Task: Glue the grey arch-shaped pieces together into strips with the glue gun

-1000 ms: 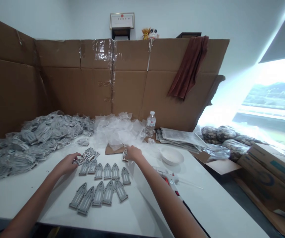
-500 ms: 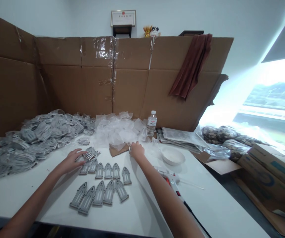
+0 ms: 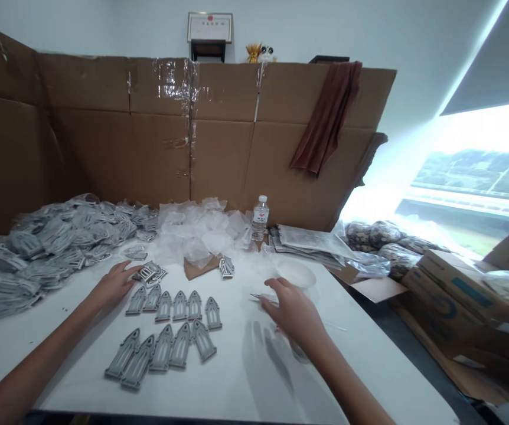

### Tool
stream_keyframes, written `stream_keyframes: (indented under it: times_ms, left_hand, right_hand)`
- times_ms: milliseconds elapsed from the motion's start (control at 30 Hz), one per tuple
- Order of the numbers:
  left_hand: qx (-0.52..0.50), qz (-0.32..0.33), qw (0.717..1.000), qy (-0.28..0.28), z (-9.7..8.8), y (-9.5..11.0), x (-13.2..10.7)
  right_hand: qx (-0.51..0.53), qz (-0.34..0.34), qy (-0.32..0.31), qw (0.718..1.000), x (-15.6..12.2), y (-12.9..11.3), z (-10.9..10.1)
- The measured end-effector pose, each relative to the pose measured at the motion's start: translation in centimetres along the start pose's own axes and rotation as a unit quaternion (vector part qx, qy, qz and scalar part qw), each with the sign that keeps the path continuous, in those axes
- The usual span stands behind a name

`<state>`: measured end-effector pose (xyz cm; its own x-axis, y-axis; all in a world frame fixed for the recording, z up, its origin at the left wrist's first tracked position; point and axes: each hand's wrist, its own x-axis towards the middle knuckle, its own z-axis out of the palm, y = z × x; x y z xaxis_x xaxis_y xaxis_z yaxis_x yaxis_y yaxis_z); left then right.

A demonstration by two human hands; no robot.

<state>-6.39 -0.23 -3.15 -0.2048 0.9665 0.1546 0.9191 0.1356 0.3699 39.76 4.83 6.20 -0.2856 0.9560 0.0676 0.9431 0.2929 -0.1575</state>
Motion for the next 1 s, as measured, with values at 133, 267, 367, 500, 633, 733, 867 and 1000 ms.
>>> stream_keyframes:
  times_ms: [133,267,367,500,633,733,867,1000]
  left_hand:
    - [-0.012,0.069,0.997,-0.028,0.4,1.8,-1.4]
    - [-0.023,0.13,0.988,-0.085,1.7,3.4,-1.7]
    - [-0.024,0.125,0.987,-0.094,2.3,3.4,-0.6]
    - [-0.029,0.107,0.989,-0.095,1.6,3.2,-0.2]
    - [-0.042,0.122,0.983,-0.129,0.2,3.7,-4.0]
    - [-0.04,0.158,0.969,-0.185,-0.5,4.7,-8.3]
    - [-0.017,0.21,0.954,-0.212,-0.5,6.6,-12.3]
    - [0.0,0.204,0.95,-0.237,0.4,7.6,-13.2]
  right_hand:
    - [0.046,-0.111,-0.017,0.993,-2.7,-0.3,2.5]
    - [0.087,-0.252,-0.076,0.961,-3.1,-3.4,4.9]
    - [0.095,-0.296,-0.102,0.945,-2.6,-5.2,5.5]
    - [0.094,-0.28,-0.111,0.949,-2.0,-5.4,5.7]
    - [0.097,-0.291,-0.157,0.939,-2.2,-4.7,6.1]
    - [0.11,-0.294,-0.178,0.933,-2.5,-4.8,6.3]
    - [0.138,-0.332,-0.163,0.919,-2.4,-5.7,6.6]
    - [0.148,-0.383,-0.156,0.898,-2.2,-6.6,8.1]
